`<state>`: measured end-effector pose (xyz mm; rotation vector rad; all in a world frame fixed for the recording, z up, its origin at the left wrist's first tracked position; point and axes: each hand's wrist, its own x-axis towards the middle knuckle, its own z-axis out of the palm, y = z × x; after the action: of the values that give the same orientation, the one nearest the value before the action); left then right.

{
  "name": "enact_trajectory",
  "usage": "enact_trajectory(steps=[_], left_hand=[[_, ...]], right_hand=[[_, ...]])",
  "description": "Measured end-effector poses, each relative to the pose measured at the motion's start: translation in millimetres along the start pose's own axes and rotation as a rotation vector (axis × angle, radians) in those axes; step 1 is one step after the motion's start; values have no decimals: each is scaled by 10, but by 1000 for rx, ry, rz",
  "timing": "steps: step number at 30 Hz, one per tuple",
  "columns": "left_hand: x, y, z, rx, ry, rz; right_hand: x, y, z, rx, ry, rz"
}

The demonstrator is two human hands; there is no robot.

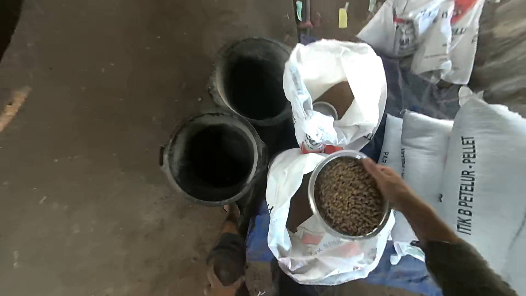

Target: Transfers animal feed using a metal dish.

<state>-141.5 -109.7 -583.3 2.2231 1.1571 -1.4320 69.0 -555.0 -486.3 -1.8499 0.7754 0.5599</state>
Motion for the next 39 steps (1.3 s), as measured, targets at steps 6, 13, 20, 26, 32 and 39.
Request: enact_trajectory(steps=[6, 13, 20, 26, 32, 39], left_hand=[[17, 391, -136, 75, -2, -154], [306, 262, 27, -9, 190, -198], [313, 257, -148, -49, 149, -192], [436, 315, -125, -6, 188, -176], [330, 427, -201, 155, 144, -174], [367, 315, 33, 364, 203, -173]], right_hand=[[192, -1505, -56, -264, 339, -373], [718, -2625, 788, -715, 585, -763], [1266, -2533, 1253, -901, 930, -1163], [-246, -1900, 504, -868, 543, -1050], [-623, 114, 701, -844, -335, -106], [1084, 2354, 1715, -810, 123, -142]])
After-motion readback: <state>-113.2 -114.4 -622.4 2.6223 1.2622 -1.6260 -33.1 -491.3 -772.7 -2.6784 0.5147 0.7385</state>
